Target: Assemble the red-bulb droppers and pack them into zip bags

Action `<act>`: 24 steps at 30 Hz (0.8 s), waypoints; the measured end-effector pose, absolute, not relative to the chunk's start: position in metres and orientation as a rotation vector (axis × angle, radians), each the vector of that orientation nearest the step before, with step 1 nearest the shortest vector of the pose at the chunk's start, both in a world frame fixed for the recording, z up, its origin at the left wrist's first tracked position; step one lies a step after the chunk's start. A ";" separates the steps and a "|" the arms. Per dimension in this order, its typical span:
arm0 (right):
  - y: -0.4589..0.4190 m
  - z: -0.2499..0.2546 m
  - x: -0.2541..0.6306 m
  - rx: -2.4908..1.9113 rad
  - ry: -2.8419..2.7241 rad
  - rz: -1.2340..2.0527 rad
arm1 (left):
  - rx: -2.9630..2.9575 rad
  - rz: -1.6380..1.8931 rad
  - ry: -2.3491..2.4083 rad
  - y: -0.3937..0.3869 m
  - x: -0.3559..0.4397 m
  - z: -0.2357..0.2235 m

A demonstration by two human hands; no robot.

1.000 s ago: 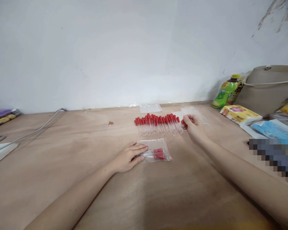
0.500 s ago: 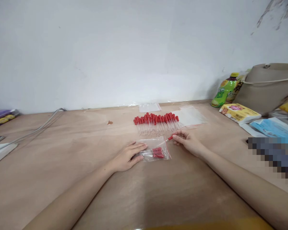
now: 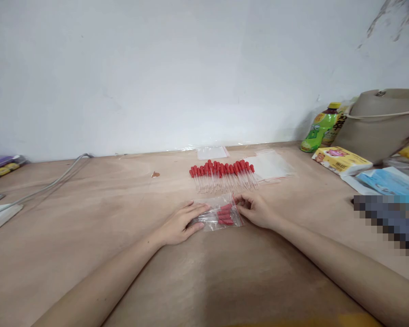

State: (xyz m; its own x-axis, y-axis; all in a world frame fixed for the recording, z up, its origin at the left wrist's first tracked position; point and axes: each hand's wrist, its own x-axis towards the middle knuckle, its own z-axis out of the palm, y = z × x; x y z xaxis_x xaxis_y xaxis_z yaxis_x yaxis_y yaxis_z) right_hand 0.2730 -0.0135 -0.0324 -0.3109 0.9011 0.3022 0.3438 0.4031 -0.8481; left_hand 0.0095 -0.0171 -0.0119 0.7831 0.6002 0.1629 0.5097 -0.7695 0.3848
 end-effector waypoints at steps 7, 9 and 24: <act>-0.017 -0.029 0.275 -1.084 -1.810 0.977 | 2.661 0.376 0.834 -0.016 0.009 -0.013; -0.006 -0.023 0.282 -1.139 -1.842 0.866 | 2.657 0.351 0.840 -0.016 0.009 -0.012; 0.102 0.004 0.290 -1.765 -2.065 -0.215 | 2.638 0.368 0.862 -0.017 0.009 -0.011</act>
